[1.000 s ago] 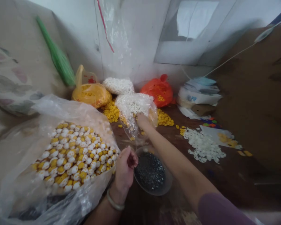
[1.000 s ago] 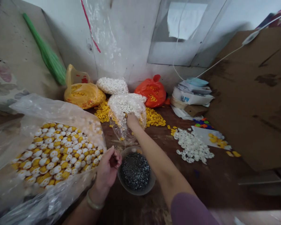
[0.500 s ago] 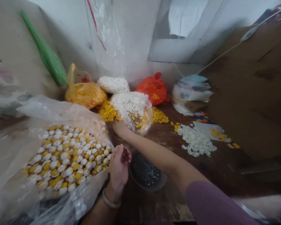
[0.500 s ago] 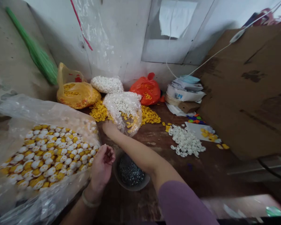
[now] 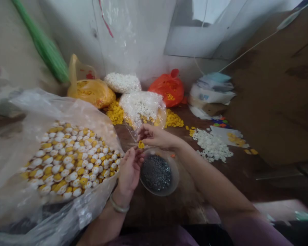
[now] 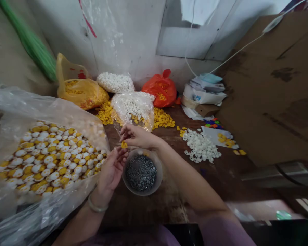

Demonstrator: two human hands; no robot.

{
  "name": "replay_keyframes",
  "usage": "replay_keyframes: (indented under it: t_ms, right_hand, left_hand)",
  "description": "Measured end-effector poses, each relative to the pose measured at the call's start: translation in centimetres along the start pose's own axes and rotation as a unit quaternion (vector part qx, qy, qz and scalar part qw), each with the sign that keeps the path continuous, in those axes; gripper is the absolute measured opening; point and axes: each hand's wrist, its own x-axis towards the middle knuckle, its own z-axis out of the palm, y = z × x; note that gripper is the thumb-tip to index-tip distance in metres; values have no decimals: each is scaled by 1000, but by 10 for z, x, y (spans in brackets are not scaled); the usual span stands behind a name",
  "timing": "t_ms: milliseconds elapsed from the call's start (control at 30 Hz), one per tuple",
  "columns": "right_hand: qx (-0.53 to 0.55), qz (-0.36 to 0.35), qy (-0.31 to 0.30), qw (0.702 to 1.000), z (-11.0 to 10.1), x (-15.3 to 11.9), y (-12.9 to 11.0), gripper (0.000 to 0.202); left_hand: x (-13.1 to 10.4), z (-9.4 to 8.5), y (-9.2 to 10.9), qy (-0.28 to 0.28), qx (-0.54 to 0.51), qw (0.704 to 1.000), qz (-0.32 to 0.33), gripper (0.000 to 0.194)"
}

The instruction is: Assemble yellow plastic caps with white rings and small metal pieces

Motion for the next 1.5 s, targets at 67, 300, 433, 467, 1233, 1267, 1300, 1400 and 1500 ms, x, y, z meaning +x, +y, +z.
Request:
replay_keyframes:
  t_ms: [67,300,433,467,1233,1267,1300,1400,1500]
  right_hand:
    - [64,2,-29,998,4,-14,-5,23]
    - [-62,-28,111,991,24,-30,-3,26]
    - [-262,77,102,957,23,-57,13,16]
    - [-313,116,59,941,26,-65,19,12]
    - [-314,180,50,931,55,-84,57,11]
    - [-306,178,53,934,54,-84,55,11]
    - [-297,176,61,937,52,-85,53,12]
    - [-298,176,88,934,51,-84,51,15]
    - [-338,179,76,921,56,-81,57,13]
  left_hand:
    - [-1,0,-2,-24,9,999,-20,24]
    - [3,-3,1,-30,4,999,-30,33]
    - [1,-2,6,-39,9,999,-28,25]
    - [0,-1,7,-40,6,999,-25,22]
    - [-7,2,1,-89,44,994,-50,30]
    - [-7,2,1,-89,41,994,-48,29]
    - [-7,2,1,-89,40,994,-47,29]
    - [-6,2,1,-86,31,995,-44,25]
    - [-6,2,1,-76,15,996,-45,21]
